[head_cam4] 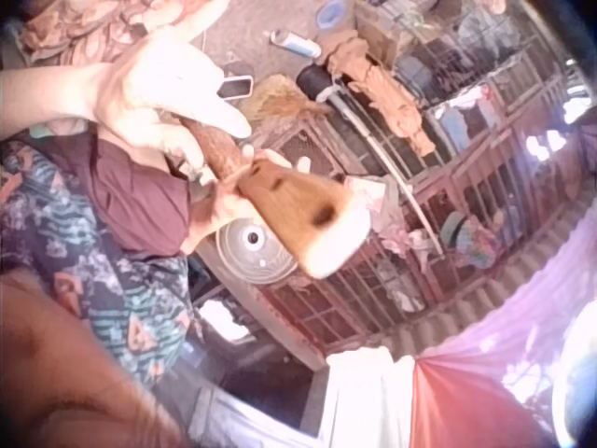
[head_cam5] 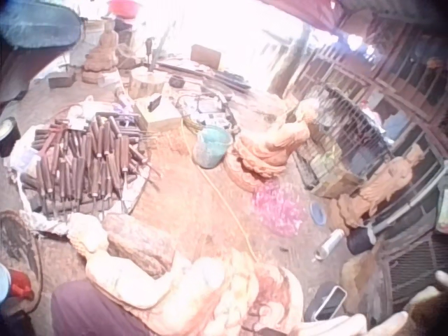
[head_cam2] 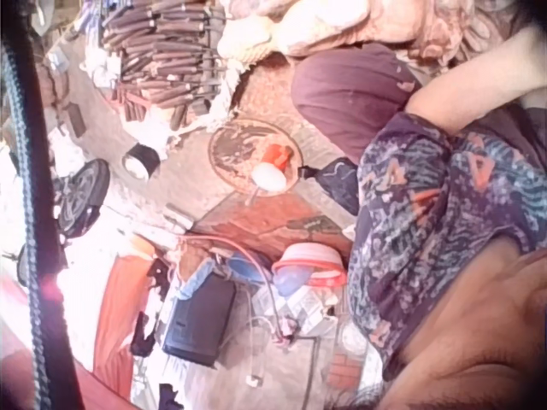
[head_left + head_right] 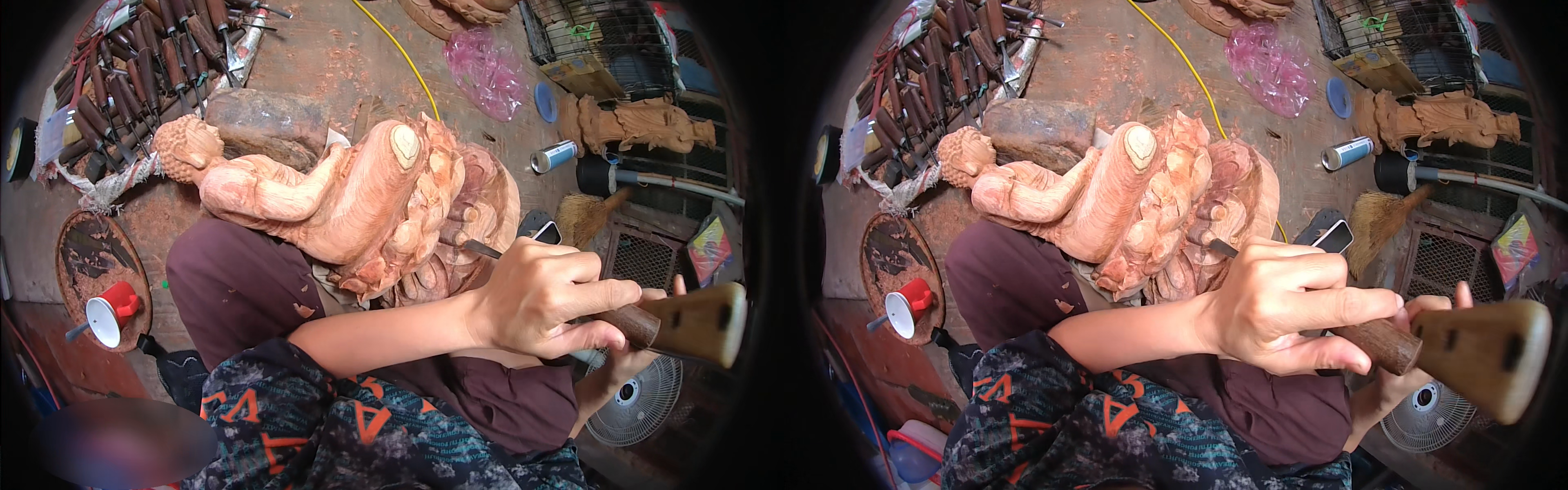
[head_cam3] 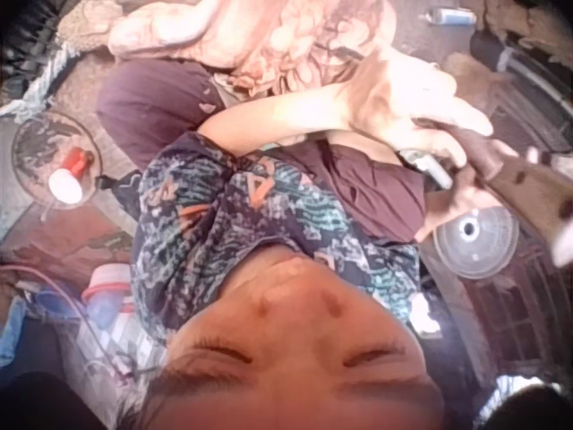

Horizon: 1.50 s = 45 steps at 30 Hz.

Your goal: The person carves a wooden sculpture of a reclining figure using a chisel and a wooden mallet. They repeatedly strike the chisel to shape the wood, occasionally pausing to switch tools or inspect the work.

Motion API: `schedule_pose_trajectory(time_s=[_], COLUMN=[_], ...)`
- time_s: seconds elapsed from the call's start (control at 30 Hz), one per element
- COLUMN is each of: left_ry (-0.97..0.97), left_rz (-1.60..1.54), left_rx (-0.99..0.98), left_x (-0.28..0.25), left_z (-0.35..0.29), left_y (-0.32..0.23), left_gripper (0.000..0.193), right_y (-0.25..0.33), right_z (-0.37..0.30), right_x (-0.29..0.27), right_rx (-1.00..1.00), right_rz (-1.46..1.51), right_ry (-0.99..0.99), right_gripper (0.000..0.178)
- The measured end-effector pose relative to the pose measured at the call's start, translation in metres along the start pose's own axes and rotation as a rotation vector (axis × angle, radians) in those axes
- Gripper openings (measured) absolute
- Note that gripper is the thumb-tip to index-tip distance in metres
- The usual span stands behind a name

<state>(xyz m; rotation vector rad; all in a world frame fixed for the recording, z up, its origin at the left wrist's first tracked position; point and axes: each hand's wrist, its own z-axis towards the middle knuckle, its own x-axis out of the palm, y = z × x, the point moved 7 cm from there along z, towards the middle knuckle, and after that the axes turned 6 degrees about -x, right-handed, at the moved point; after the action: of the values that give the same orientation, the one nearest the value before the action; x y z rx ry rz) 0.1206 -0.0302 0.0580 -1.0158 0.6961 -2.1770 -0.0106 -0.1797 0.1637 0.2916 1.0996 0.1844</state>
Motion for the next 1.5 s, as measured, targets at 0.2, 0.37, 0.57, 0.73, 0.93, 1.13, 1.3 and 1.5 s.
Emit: schedule_pose_trajectory(time_s=[0.2,0.37,0.57,0.73,0.93,1.13,1.3,1.5], left_ry=[0.041,0.041,-0.045,-0.084,-0.051,-0.078,-0.032,0.027], left_rz=[0.057,0.054,0.019,-0.031,-0.015,0.097,0.212,0.281], left_rx=[-0.052,-0.077,-0.083,-0.126,-0.149,-0.147,-0.1,-0.021], left_x=[-0.001,-0.003,-0.008,-0.013,-0.009,-0.015,0.003,0.016], left_z=[-0.001,-0.001,0.0,0.005,0.004,-0.001,-0.007,-0.008], left_y=[0.007,0.013,0.016,0.018,0.02,0.022,0.001,0.009], left_gripper=[0.045,0.046,0.044,0.044,0.043,0.043,0.044,0.047], right_y=[0.019,0.021,0.016,0.012,0.004,-0.001,0.003,0.011], right_z=[0.014,0.016,0.01,0.011,0.006,0.003,0.004,0.008], right_x=[0.006,0.009,-0.001,-0.009,-0.007,0.001,0.008,0.015], right_rx=[0.078,0.089,-0.268,-0.04,0.078,-0.012,0.019,0.222], right_rz=[0.011,0.075,-0.45,-0.359,-0.113,-0.251,-0.161,0.122], right_ry=[-0.148,-0.188,0.131,0.063,0.002,0.158,0.11,-0.126], right_gripper=[0.075,0.075,0.073,0.064,0.06,0.064,0.067,0.075])
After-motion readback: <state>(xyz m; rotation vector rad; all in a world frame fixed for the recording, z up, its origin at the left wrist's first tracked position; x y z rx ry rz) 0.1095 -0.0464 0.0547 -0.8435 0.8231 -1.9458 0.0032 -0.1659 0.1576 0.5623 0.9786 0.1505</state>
